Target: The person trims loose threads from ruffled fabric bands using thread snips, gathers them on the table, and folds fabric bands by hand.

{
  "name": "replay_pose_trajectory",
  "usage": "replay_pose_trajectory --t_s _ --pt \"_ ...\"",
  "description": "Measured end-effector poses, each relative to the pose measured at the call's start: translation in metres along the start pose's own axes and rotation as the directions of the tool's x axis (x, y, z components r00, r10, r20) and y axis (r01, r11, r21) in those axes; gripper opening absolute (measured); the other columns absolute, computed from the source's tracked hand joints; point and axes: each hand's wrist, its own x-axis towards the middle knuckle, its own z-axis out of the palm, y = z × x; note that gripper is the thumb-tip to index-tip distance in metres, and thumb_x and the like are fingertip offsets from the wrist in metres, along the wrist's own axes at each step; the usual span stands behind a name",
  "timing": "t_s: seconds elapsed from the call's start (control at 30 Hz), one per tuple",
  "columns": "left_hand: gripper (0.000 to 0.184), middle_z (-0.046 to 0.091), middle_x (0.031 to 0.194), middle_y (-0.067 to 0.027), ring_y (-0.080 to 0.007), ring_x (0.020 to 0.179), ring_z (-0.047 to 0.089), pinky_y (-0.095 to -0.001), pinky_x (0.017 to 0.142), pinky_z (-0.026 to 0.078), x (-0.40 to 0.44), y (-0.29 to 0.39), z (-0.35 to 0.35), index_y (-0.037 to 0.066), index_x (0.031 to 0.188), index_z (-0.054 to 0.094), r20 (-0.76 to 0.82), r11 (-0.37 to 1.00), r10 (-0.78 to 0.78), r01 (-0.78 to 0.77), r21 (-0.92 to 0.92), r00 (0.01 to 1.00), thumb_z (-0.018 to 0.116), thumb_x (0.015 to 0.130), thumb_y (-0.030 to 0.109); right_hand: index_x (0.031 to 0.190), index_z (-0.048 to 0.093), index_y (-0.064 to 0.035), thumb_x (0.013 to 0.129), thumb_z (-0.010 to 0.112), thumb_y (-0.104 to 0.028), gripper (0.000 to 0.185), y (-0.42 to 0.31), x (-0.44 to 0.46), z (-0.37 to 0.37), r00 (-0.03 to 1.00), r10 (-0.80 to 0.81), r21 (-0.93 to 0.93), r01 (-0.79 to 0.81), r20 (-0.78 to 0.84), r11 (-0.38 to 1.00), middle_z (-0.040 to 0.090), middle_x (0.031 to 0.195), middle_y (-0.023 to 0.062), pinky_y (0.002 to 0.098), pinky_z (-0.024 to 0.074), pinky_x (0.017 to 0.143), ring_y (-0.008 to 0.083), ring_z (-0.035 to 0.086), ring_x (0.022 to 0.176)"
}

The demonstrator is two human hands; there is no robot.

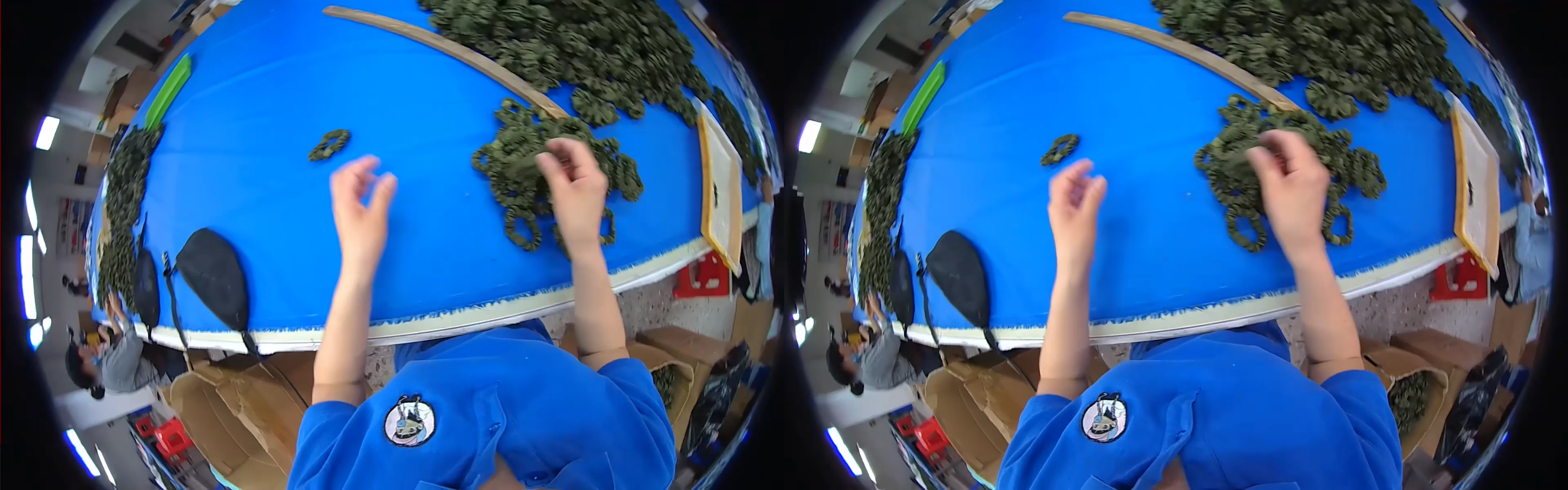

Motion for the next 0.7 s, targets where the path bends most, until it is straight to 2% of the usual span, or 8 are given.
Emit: replay_pose_trajectory --t_s 0.07,0.13,0.2,0.33,0.47,0.57,0.63,0.7 --pt "0.029 0.051 0.110 -0.0092 -0.0215 0.092 0.052 -0.0307 0.083 0.045 0.038 -0.038 -0.016 0.007 0.106 0.061 -0.162 0.985 0.110 -0.086 0.152 0.981 0.068 0.078 0.009 0.097 0.061 -0.0020 0.079 0.065 -0.005 0.018 0.041 0.022 -0.005 0.987 -0.132 -0.279 0.102 -0.091 0.955 0.063 0.082 0.0055 0.0281 0.0453 0.062 0.0174 0.055 0.064" --pt "0.029 0.049 0.114 -0.0098 -0.0259 0.101 0.049 -0.0349 0.086 0.044 0.068 -0.064 -0.027 0.008 0.107 0.061 -0.202 0.826 0.190 -0.045 0.561 0.961 0.067 0.079 0.014 0.097 0.061 -0.0026 0.079 0.065 -0.006 0.019 0.060 0.029 -0.002 0.978 -0.188 -0.427 0.131 -0.094 0.895 0.063 0.084 0.0063 0.0298 0.0461 0.065 0.0202 0.056 0.066" --pt "0.026 0.049 0.114 -0.0095 -0.0280 0.103 0.048 -0.0371 0.087 0.043 0.081 -0.086 -0.030 0.008 0.106 0.063 -0.028 0.650 0.018 0.010 0.759 0.999 0.065 0.082 0.018 0.099 0.060 -0.0025 0.079 0.066 -0.006 0.021 0.049 0.030 -0.004 0.983 -0.175 -0.422 0.138 -0.050 0.896 0.062 0.086 0.0067 0.0305 0.0463 0.066 0.0211 0.056 0.068" --pt "0.021 0.050 0.112 -0.0096 -0.0255 0.101 0.048 -0.0358 0.084 0.044 0.088 -0.089 -0.032 0.006 0.098 0.066 -0.120 0.691 0.001 0.086 0.718 0.993 0.065 0.082 0.019 0.102 0.061 -0.0016 0.083 0.065 -0.008 0.021 0.047 0.023 -0.012 0.916 -0.375 -0.437 0.282 -0.143 0.854 0.063 0.087 0.0034 0.0243 0.0444 0.064 0.0150 0.054 0.068" --pt "0.019 0.050 0.109 -0.0092 -0.0223 0.098 0.048 -0.0334 0.082 0.045 0.043 -0.026 -0.026 0.005 0.096 0.065 -0.089 0.993 0.000 0.011 0.120 0.996 0.067 0.080 0.014 0.098 0.062 -0.0035 0.083 0.067 -0.008 0.017 -0.001 -0.006 -0.016 0.984 -0.035 0.119 0.056 -0.172 0.991 0.062 0.083 0.0019 0.0194 0.0427 0.058 0.0085 0.053 0.065" --pt "0.020 0.050 0.107 -0.0093 -0.0211 0.096 0.049 -0.0314 0.080 0.044 0.000 0.035 -0.014 0.004 0.094 0.064 -0.042 0.985 0.152 -0.148 0.085 0.987 0.070 0.075 0.008 0.103 0.060 -0.0021 0.086 0.061 -0.004 0.018 -0.043 -0.028 -0.007 0.981 0.046 0.365 -0.112 0.187 0.924 0.064 0.091 0.0050 0.0168 0.0430 0.063 0.0052 0.052 0.073" --pt "0.022 0.051 0.107 -0.0104 -0.0230 0.095 0.050 -0.0317 0.081 0.044 -0.024 0.067 -0.004 0.005 0.092 0.064 -0.006 0.947 0.287 -0.283 0.153 0.958 0.073 0.072 0.004 0.107 0.058 -0.0004 0.084 0.060 0.000 0.023 -0.053 -0.036 0.009 0.949 -0.122 0.520 -0.050 0.292 0.852 0.064 0.091 0.0059 0.0160 0.0438 0.066 0.0066 0.054 0.075" --pt "0.024 0.052 0.109 -0.0120 -0.0244 0.096 0.050 -0.0308 0.081 0.044 -0.039 0.077 0.002 0.007 0.092 0.064 0.011 0.879 0.425 -0.415 0.233 0.905 0.072 0.071 0.001 0.111 0.057 0.0006 0.084 0.060 0.002 0.027 -0.066 -0.043 0.021 0.932 -0.136 0.612 -0.106 0.336 0.784 0.063 0.091 0.0064 0.0159 0.0446 0.069 0.0076 0.056 0.077"
